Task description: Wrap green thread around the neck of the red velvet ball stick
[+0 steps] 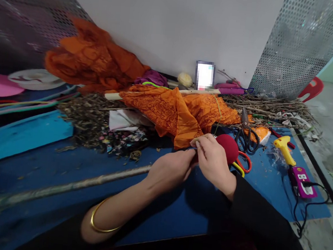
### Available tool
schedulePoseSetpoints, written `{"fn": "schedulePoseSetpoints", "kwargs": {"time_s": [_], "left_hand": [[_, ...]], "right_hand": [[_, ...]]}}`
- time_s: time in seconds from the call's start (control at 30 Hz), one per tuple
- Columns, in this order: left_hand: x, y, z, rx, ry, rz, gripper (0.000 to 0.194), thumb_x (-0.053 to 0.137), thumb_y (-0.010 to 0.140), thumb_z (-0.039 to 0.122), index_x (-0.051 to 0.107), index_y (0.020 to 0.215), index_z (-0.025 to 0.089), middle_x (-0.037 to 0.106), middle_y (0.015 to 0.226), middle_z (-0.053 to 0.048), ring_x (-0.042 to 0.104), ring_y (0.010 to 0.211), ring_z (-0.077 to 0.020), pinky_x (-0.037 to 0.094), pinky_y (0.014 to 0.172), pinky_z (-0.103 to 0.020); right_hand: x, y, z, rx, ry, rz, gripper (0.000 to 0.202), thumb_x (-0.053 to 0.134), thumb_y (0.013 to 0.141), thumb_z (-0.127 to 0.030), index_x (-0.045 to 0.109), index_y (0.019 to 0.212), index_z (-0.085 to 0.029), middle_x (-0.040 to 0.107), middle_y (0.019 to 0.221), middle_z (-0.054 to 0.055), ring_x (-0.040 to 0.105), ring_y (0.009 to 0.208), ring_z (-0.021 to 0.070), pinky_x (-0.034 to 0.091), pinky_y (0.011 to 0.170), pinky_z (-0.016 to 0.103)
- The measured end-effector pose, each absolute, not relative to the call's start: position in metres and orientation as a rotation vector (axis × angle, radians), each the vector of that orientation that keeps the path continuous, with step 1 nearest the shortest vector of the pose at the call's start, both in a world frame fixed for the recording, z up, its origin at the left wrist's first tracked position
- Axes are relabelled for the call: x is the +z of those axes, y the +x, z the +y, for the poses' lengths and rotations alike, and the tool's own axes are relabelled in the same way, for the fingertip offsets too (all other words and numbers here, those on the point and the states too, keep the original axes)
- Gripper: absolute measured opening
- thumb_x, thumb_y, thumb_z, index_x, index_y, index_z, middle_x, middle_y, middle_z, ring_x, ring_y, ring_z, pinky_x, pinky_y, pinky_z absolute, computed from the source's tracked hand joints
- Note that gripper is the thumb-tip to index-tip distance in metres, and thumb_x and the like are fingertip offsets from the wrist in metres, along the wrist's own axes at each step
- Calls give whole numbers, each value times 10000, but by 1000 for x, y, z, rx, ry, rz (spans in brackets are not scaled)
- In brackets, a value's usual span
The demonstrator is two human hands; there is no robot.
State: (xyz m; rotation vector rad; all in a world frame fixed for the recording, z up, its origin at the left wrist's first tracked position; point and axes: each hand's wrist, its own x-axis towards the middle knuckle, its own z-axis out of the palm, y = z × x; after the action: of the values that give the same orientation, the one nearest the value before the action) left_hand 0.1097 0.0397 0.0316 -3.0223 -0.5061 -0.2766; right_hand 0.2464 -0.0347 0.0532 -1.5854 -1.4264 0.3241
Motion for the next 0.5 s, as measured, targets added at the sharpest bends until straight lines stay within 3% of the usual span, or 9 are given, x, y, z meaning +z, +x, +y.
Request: {"fn": "schedulePoseSetpoints", "kwargs": {"time_s": [0.2, 0.33, 0.5], "left_hand": [[24, 109, 43, -425, -2866, -315, 253, 401, 946, 143, 549, 1151, 153, 626, 786, -55, 616, 640, -219, 467, 532, -309], [24, 109, 44, -451, -2863, -297, 235, 414, 938, 135, 558, 1123, 147, 635, 807, -62, 610, 651, -207, 461, 541, -302], [28, 107, 48, -487, -2908, -400, 154, 446, 942, 160, 582, 1014, 149, 653, 817, -66, 624, 692, -201, 462, 591, -299]], "right_hand": [[50, 247, -35, 314, -1601, -1400, 234, 408, 965, -203, 635, 909, -190, 627, 925, 72, 614, 883, 184, 511, 793, 313], [49, 247, -33, 316, -1588, -1396, 240, 412, 967, -213, 644, 907, -192, 632, 919, 75, 618, 880, 183, 515, 798, 317], [53, 248, -32, 445, -1439, -1289, 267, 467, 958, -283, 681, 825, -192, 635, 1062, 98, 589, 1112, 201, 502, 943, 333]]}}
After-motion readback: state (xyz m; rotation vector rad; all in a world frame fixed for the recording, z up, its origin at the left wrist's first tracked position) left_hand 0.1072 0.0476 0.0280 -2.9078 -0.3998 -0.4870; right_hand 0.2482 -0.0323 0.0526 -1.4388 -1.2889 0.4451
